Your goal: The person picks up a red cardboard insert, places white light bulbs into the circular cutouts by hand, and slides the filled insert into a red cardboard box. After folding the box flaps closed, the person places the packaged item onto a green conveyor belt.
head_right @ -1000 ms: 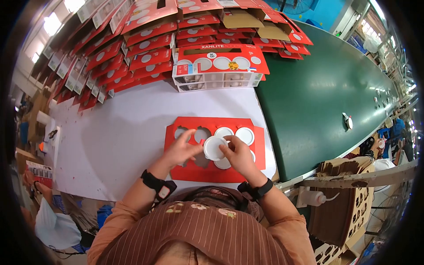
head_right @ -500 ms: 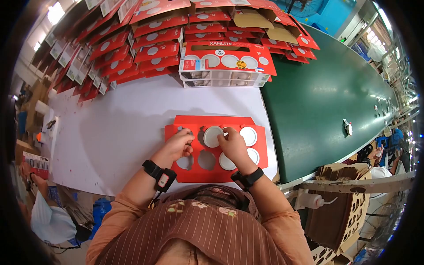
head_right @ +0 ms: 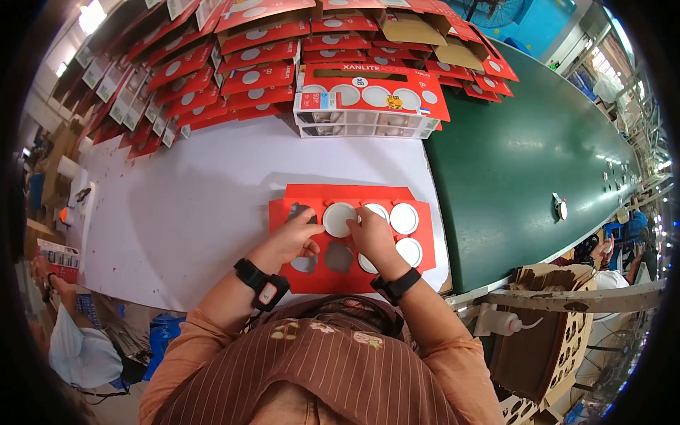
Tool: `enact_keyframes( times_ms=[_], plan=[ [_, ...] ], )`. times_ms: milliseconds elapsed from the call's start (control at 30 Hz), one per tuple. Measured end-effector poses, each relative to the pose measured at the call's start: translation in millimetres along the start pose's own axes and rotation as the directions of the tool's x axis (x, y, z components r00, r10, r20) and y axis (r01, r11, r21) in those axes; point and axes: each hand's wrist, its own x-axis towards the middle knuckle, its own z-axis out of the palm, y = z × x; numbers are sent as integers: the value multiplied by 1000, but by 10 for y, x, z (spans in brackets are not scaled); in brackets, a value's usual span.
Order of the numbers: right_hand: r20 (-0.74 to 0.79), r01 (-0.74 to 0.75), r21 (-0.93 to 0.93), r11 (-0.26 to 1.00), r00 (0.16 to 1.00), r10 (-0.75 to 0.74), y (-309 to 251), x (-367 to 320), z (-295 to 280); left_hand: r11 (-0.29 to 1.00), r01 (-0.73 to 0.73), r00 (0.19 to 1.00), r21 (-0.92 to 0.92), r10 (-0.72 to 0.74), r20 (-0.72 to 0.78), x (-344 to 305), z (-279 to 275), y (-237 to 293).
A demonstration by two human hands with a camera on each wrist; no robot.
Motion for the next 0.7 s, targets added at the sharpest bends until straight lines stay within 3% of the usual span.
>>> enact_keyframes(
  times_ms=[67,200,267,300,367,467,567,700],
  plan=[
    [168,-244,208,947,963,212,-143,5,-71,999,-30,998,-44,27,-62,-51,80,-8],
    [198,-281,226,933,951,239,-88,-10,16,995,-76,994,63,81,-71,54,87,-74],
    [54,6,-31,1000,999,-4,19,5,70,987,-146,987,60,150,-60,104,87,-135],
    [54,6,-28,1000,999,-5,-17,5,38,987,-146,987,63,149,-62,115,94,-152],
    [137,129,-270,954,986,-95,-109,-1,-64,982,-185,978,42,188,-88,135,121,-171],
    [247,128,-434,892,969,-19,-174,-25,-38,984,-173,972,50,178,-151,155,168,-186],
    [228,138,-511,848,973,-21,-105,-85,104,980,-180,965,88,194,-179,165,189,-173],
    [294,182,-496,849,955,-33,-186,-252,1,986,-155,968,67,165,-190,101,213,-158]
  ],
)
